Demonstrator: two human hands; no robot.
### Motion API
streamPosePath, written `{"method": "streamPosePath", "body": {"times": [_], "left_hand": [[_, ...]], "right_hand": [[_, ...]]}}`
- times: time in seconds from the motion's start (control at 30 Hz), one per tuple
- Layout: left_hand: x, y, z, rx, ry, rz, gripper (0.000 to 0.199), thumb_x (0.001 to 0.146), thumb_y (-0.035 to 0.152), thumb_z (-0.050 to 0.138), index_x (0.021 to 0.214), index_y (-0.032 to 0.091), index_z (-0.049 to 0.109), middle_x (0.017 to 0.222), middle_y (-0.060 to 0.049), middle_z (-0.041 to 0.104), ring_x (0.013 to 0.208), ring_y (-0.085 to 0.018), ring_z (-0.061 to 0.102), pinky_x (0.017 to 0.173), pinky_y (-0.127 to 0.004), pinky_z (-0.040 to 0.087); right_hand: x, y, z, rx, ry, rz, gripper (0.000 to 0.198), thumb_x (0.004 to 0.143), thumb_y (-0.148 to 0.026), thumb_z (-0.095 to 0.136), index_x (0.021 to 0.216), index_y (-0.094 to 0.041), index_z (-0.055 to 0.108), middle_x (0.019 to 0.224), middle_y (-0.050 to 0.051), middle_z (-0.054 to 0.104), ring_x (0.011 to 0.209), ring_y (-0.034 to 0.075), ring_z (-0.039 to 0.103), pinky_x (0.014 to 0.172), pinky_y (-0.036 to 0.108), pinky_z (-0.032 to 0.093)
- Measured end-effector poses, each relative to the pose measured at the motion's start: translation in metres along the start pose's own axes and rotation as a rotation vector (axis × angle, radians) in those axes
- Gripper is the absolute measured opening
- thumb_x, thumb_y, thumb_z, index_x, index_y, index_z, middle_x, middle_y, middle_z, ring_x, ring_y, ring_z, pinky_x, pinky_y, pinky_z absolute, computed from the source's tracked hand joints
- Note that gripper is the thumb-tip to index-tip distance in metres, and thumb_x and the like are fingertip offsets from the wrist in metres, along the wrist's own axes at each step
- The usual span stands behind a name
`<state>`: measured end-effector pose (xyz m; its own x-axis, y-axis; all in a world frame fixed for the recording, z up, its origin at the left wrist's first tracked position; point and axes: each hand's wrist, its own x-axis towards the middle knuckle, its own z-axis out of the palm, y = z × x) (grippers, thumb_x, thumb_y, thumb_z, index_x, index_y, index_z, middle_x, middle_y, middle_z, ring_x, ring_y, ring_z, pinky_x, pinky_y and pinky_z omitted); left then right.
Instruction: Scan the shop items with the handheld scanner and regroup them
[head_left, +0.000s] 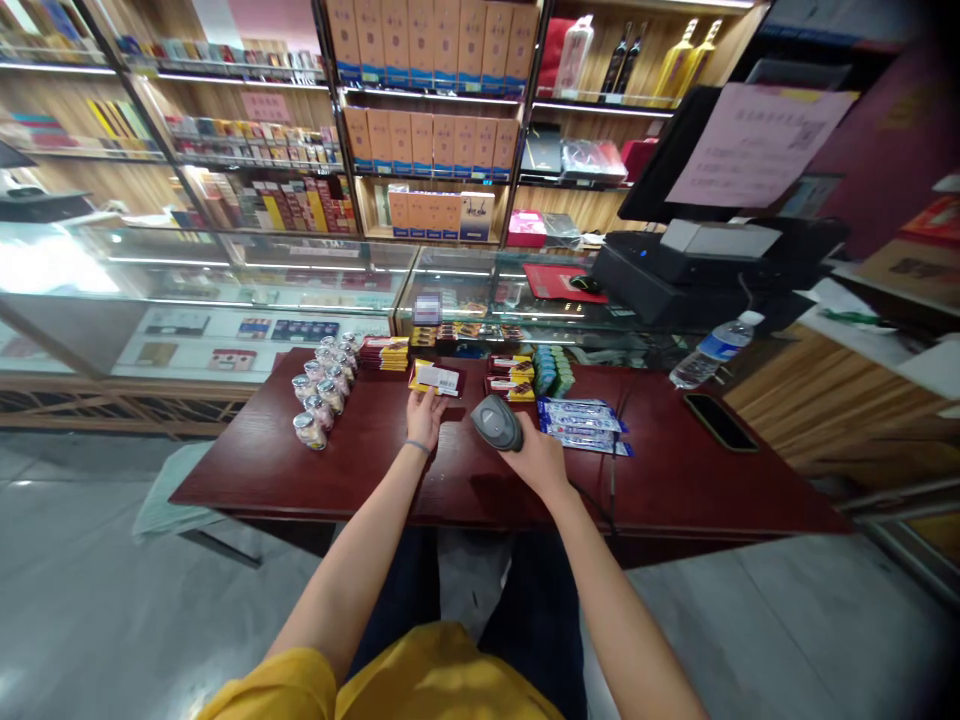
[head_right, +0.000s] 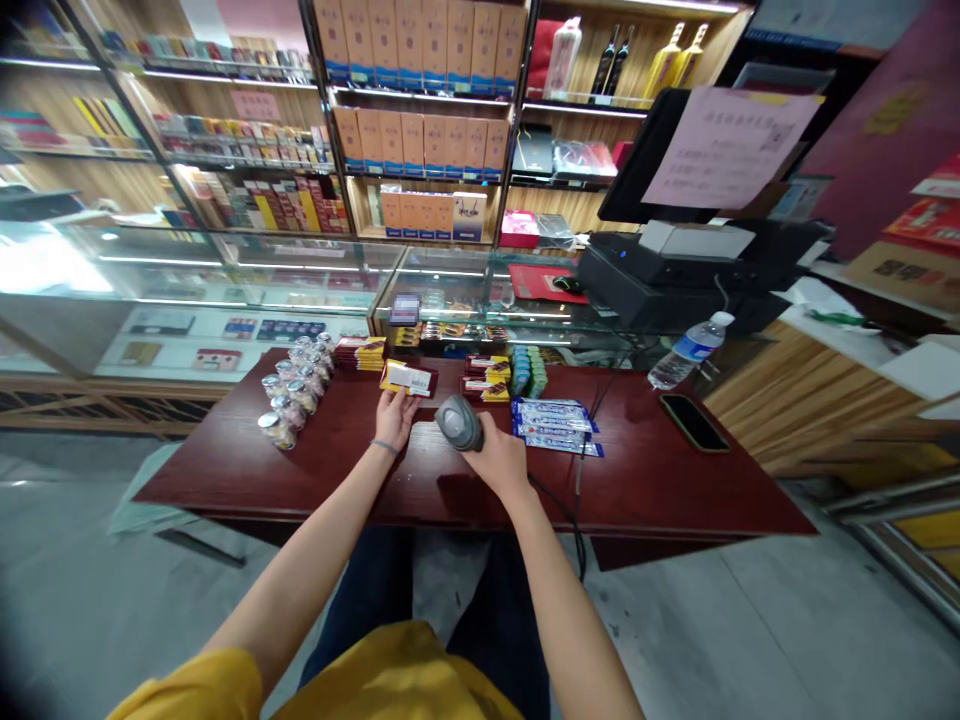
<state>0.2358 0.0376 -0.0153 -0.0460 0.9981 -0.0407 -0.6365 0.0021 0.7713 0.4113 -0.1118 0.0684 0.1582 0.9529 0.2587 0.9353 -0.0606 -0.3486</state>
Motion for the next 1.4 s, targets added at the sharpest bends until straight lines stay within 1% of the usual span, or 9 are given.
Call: {"method": "streamPosePath", "body": {"times": [0.13,0.27,0.43,0.63,0.8,0.93,1.13,1.27,1.4], "left_hand": [[0.006,0.001,0.017,0.109,0.035,0.014,0.032,0.075,0.038,0.071,0.095,0.018,0.056,0.092,-0.004,0.067,0.08,-0.014,0.067,0.077,-0.033,0.056],[0.024,0.001,0.04,0.429,-0.006,0.154,0.03,0.078,0.039,0.067,0.099,0.018,0.064,0.092,-0.005,0.07,0.081,-0.017,0.067,0.075,-0.031,0.055],[0.045,0.0,0.07,0.973,-0.193,0.437,0.023,0.085,0.033,0.06,0.103,0.023,0.071,0.098,-0.005,0.073,0.09,-0.022,0.068,0.085,-0.033,0.051],[0.055,-0.014,0.105,1.491,-0.432,0.645,0.03,0.094,0.033,0.048,0.117,0.026,0.066,0.115,-0.008,0.069,0.099,-0.025,0.066,0.084,-0.033,0.048],[0.061,-0.029,0.135,1.809,-0.695,0.779,0.024,0.093,0.025,0.047,0.106,0.02,0.067,0.096,-0.011,0.07,0.091,-0.024,0.066,0.081,-0.033,0.047],[0.062,-0.044,0.149,1.895,-0.762,0.83,0.021,0.091,0.019,0.048,0.096,0.016,0.068,0.092,-0.013,0.067,0.094,-0.023,0.063,0.089,-0.035,0.044],[0.061,-0.062,0.151,1.913,-0.768,0.702,0.03,0.095,0.021,0.043,0.116,0.024,0.063,0.105,-0.011,0.064,0.092,-0.02,0.062,0.078,-0.03,0.046],[0.063,-0.068,0.148,1.862,-0.769,0.686,0.032,0.092,0.015,0.046,0.118,0.025,0.062,0.11,-0.01,0.064,0.099,-0.02,0.06,0.084,-0.029,0.045],[0.068,-0.071,0.144,1.715,-0.785,0.678,0.033,0.09,0.015,0.05,0.118,0.025,0.064,0.113,-0.01,0.064,0.105,-0.02,0.059,0.093,-0.03,0.044]], "right_hand": [[0.0,0.016,-0.009,-0.022,0.038,0.043,0.042,0.08,-0.052,0.058,0.112,-0.026,0.055,0.075,0.001,0.071,0.068,0.021,0.065,0.058,0.025,0.03],[-0.001,0.039,-0.018,-0.039,0.091,0.098,0.04,0.08,-0.05,0.058,0.11,-0.024,0.055,0.078,0.002,0.071,0.069,0.022,0.065,0.059,0.026,0.031],[-0.005,0.063,-0.03,-0.031,0.135,0.171,0.041,0.081,-0.051,0.056,0.112,-0.026,0.054,0.076,0.001,0.07,0.069,0.022,0.065,0.058,0.027,0.032],[-0.009,0.084,-0.043,-0.009,0.161,0.213,0.042,0.079,-0.051,0.059,0.113,-0.026,0.055,0.076,0.001,0.07,0.069,0.022,0.065,0.057,0.027,0.032],[-0.01,0.096,-0.046,-0.027,0.185,0.224,0.04,0.079,-0.047,0.06,0.112,-0.026,0.056,0.074,0.0,0.069,0.065,0.02,0.064,0.055,0.026,0.03],[-0.011,0.1,-0.045,-0.028,0.201,0.213,0.037,0.079,-0.048,0.061,0.108,-0.025,0.057,0.073,0.0,0.069,0.063,0.019,0.063,0.055,0.025,0.03],[-0.011,0.104,-0.044,-0.013,0.207,0.2,0.036,0.079,-0.048,0.06,0.107,-0.025,0.057,0.072,0.0,0.07,0.063,0.02,0.064,0.055,0.025,0.03],[-0.011,0.103,-0.044,-0.008,0.194,0.198,0.036,0.08,-0.048,0.06,0.108,-0.026,0.056,0.073,0.0,0.07,0.064,0.02,0.065,0.055,0.026,0.031],[-0.011,0.1,-0.044,0.002,0.178,0.217,0.035,0.08,-0.048,0.06,0.106,-0.026,0.056,0.074,0.0,0.071,0.065,0.021,0.065,0.056,0.026,0.031]]}}
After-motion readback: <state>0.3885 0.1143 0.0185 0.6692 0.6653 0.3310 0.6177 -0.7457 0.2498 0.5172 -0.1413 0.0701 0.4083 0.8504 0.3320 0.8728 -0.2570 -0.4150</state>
